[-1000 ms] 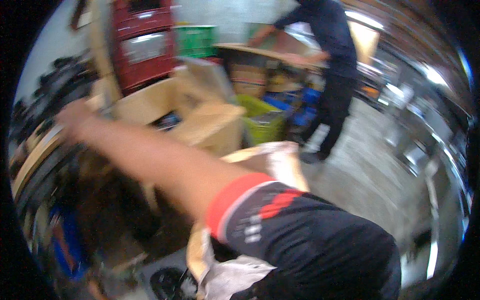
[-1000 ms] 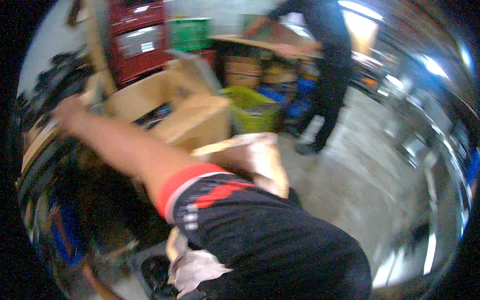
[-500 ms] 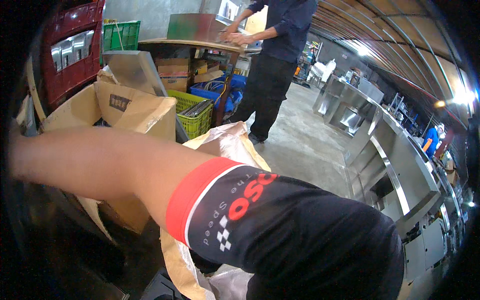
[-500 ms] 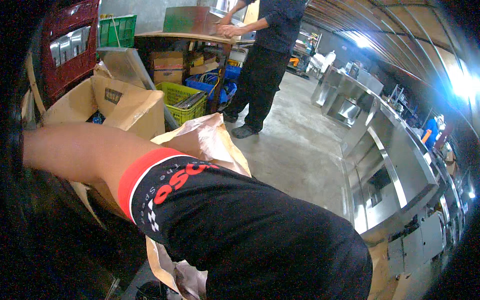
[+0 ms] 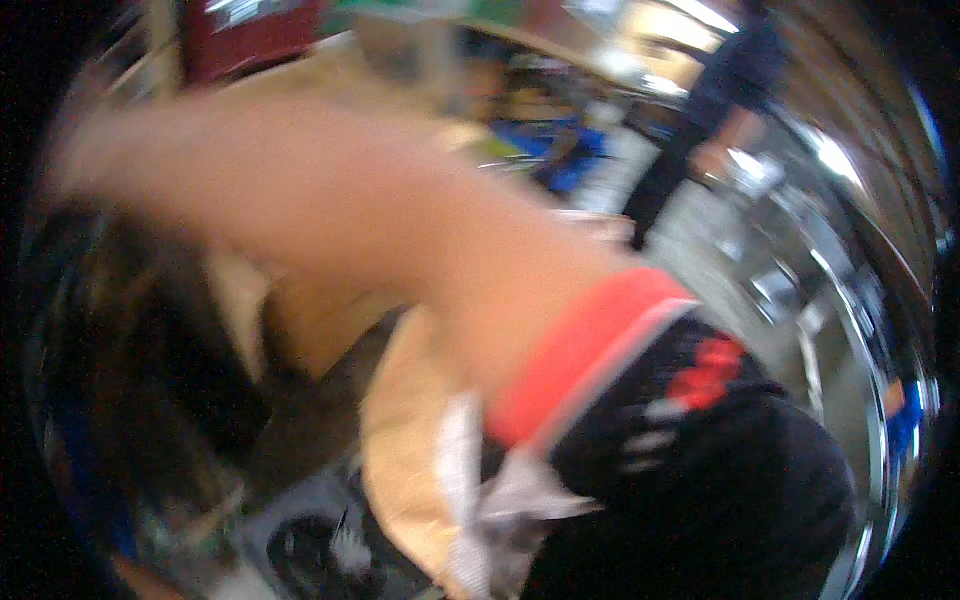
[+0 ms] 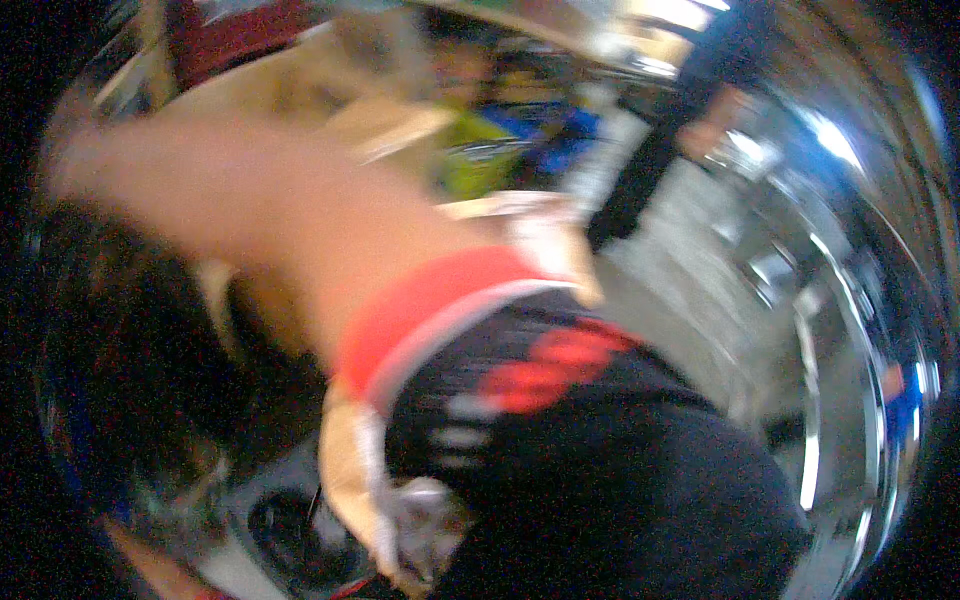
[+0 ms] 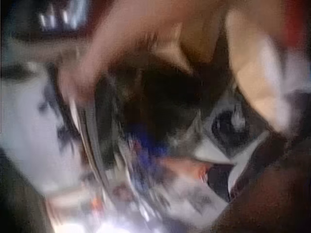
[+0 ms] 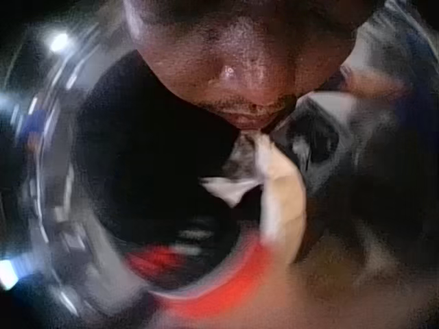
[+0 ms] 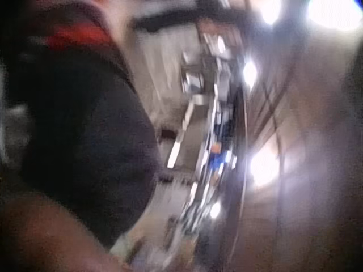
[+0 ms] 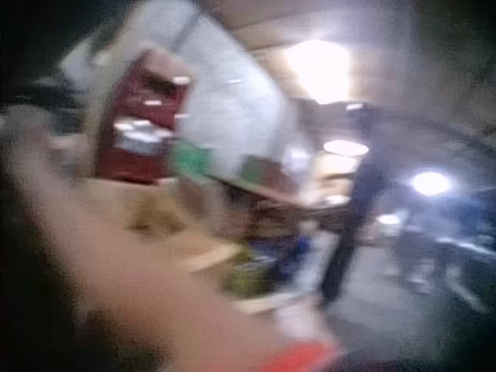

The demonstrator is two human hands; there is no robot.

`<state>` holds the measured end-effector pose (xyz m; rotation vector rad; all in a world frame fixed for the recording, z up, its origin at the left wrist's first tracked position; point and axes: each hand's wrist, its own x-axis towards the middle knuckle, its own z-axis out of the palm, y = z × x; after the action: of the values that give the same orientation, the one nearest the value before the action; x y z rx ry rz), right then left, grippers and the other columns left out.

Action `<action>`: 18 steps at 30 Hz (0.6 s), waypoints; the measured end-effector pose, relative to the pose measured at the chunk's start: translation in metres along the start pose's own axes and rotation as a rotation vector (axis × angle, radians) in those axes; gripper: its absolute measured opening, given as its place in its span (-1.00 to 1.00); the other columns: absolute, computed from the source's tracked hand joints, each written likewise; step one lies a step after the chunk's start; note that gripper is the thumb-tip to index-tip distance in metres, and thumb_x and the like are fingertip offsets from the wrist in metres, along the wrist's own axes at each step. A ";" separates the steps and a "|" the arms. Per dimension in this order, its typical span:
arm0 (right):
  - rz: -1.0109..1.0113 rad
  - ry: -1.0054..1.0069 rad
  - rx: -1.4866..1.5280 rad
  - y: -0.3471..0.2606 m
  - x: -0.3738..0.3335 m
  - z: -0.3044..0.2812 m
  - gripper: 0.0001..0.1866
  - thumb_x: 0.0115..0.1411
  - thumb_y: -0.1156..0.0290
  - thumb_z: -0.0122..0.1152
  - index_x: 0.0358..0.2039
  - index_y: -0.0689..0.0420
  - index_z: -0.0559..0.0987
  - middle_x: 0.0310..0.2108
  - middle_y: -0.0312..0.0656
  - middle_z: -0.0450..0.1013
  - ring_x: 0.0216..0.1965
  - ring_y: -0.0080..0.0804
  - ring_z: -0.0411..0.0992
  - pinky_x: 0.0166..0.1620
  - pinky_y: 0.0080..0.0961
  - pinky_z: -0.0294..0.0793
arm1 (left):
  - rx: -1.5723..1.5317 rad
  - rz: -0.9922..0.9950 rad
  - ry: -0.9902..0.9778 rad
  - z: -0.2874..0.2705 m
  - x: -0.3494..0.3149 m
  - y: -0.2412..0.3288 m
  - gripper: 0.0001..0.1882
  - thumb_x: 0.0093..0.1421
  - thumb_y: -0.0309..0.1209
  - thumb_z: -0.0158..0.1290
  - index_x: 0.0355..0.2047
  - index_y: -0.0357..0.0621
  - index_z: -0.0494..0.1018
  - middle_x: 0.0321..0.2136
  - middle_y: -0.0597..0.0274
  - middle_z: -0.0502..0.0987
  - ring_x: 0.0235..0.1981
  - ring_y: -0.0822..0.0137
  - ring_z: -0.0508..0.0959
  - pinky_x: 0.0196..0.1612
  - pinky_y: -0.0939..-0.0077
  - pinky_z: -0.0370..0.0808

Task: The person opens a large woven sack and removes several black plastic parts, placing them on a wooden workbench. The person continues to reach into the sack and place additional parts on the bench.

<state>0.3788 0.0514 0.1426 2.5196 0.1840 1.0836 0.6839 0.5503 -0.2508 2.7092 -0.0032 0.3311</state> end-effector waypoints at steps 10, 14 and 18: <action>0.075 0.237 0.060 -0.067 -0.014 -0.105 -0.55 0.28 -0.02 0.06 -0.32 0.15 0.63 -0.32 0.01 0.57 -0.22 0.02 0.54 -0.14 -0.12 0.52 | 0.247 -0.163 0.232 -0.152 -0.110 -0.048 -0.39 0.22 0.13 0.01 -0.12 -0.23 0.56 -0.11 -0.22 0.58 -0.04 -0.16 0.58 0.01 0.03 0.51; 0.070 0.219 -0.016 -0.036 -0.015 -0.107 -0.57 0.25 0.00 0.09 -0.31 0.15 0.64 -0.27 0.01 0.57 -0.18 0.02 0.54 -0.09 -0.11 0.51 | 0.085 -0.021 0.379 -0.209 -0.106 0.037 -0.43 0.24 0.03 -0.01 -0.10 -0.29 0.55 -0.10 -0.30 0.55 -0.02 -0.22 0.54 0.04 -0.02 0.48; -0.005 0.295 0.031 -0.031 -0.027 -0.102 -0.58 0.24 0.01 0.08 -0.27 0.14 0.64 -0.24 0.01 0.58 -0.15 0.02 0.54 -0.04 -0.11 0.51 | 0.056 -0.036 0.539 -0.288 -0.153 0.076 -0.46 0.23 0.01 0.05 -0.12 -0.30 0.56 -0.13 -0.30 0.57 -0.02 -0.23 0.55 0.04 0.04 0.46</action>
<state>0.2874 0.1033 0.1761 2.3718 0.2894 1.4574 0.4648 0.5885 -0.0005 2.5822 0.2094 1.0484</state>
